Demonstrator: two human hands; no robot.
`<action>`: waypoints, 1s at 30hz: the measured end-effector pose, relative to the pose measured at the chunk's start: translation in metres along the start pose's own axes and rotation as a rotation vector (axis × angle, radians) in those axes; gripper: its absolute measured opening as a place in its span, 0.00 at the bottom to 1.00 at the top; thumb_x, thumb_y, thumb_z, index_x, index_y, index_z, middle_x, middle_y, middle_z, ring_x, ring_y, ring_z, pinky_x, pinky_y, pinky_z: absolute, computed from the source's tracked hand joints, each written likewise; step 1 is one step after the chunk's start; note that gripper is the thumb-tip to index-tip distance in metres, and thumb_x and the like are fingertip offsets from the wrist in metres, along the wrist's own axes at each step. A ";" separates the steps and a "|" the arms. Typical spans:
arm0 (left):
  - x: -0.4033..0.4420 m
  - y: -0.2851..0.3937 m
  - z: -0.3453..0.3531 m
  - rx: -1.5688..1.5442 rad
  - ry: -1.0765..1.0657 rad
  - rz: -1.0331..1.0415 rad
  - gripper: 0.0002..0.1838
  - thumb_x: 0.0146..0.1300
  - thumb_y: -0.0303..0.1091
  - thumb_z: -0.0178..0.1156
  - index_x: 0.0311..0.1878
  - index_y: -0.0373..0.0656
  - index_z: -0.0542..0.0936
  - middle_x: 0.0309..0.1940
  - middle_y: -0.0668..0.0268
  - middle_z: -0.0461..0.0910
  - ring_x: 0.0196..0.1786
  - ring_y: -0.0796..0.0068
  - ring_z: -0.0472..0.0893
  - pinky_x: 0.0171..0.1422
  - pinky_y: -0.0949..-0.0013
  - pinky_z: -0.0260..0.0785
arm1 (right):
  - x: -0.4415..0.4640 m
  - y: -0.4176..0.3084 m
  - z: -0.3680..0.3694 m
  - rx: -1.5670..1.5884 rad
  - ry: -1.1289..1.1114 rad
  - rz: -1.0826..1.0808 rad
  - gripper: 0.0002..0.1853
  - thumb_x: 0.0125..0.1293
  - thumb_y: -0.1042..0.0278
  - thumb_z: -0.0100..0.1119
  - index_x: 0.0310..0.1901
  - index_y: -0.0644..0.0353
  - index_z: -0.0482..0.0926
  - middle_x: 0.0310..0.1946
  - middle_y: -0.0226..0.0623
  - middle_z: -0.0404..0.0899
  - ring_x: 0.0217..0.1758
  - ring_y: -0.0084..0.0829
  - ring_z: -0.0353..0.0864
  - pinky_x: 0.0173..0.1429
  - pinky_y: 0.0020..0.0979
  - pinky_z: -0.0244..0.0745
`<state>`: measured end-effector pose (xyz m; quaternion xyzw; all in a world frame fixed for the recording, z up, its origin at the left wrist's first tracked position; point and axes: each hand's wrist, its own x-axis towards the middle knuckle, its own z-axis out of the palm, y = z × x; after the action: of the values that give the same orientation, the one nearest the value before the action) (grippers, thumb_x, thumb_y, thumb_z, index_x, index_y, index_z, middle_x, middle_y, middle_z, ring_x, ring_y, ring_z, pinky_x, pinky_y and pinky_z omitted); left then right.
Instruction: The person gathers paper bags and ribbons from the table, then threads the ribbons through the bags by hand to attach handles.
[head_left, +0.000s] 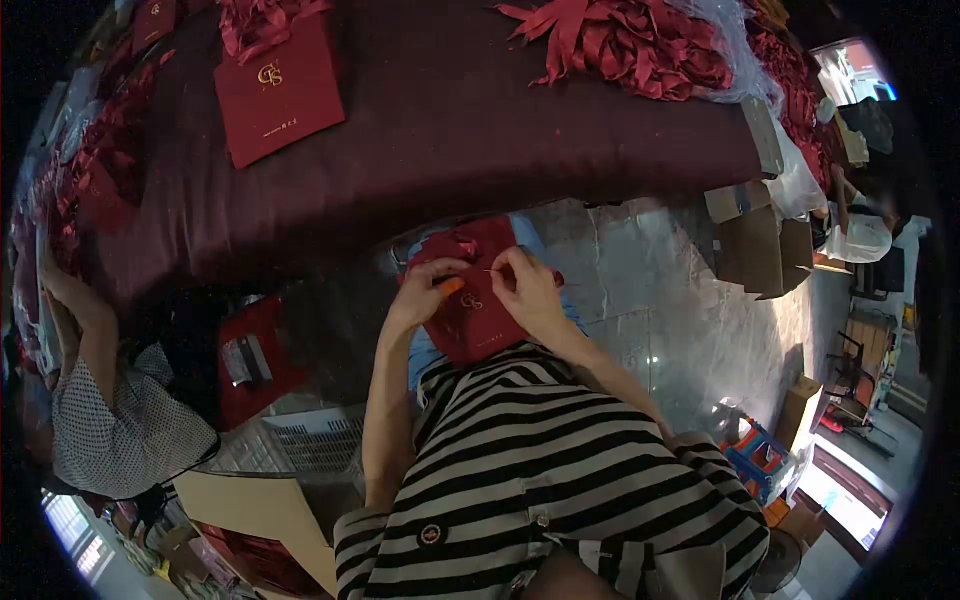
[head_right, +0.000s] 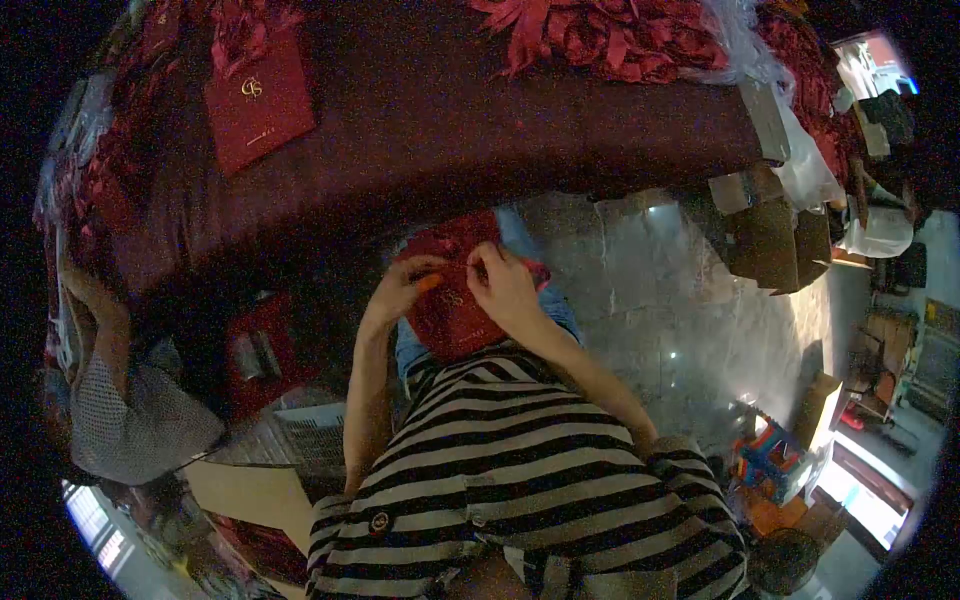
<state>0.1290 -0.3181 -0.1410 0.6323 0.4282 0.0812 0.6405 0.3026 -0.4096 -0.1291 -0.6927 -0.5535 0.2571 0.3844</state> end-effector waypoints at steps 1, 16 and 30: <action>0.001 -0.002 0.000 -0.039 -0.014 -0.020 0.15 0.61 0.25 0.59 0.52 0.38 0.80 0.45 0.58 0.83 0.50 0.70 0.79 0.55 0.67 0.70 | 0.000 -0.001 -0.001 0.001 -0.038 -0.003 0.08 0.57 0.78 0.61 0.36 0.63 0.72 0.30 0.43 0.75 0.32 0.39 0.79 0.33 0.36 0.74; -0.004 0.010 0.002 -0.094 0.019 -0.036 0.15 0.61 0.23 0.56 0.51 0.37 0.80 0.44 0.61 0.83 0.48 0.74 0.79 0.54 0.71 0.69 | -0.004 -0.006 0.004 -0.164 -0.076 -0.077 0.09 0.54 0.76 0.63 0.32 0.61 0.70 0.30 0.42 0.72 0.34 0.43 0.76 0.35 0.41 0.73; -0.008 0.012 0.004 0.139 0.023 0.039 0.17 0.63 0.30 0.57 0.55 0.42 0.79 0.54 0.56 0.79 0.59 0.58 0.76 0.63 0.57 0.67 | -0.003 -0.003 0.009 -0.234 -0.026 -0.188 0.10 0.50 0.78 0.61 0.32 0.60 0.70 0.30 0.40 0.73 0.33 0.44 0.77 0.32 0.40 0.72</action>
<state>0.1314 -0.3240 -0.1274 0.6824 0.4276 0.0710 0.5886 0.2926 -0.4100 -0.1318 -0.6745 -0.6470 0.1629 0.3161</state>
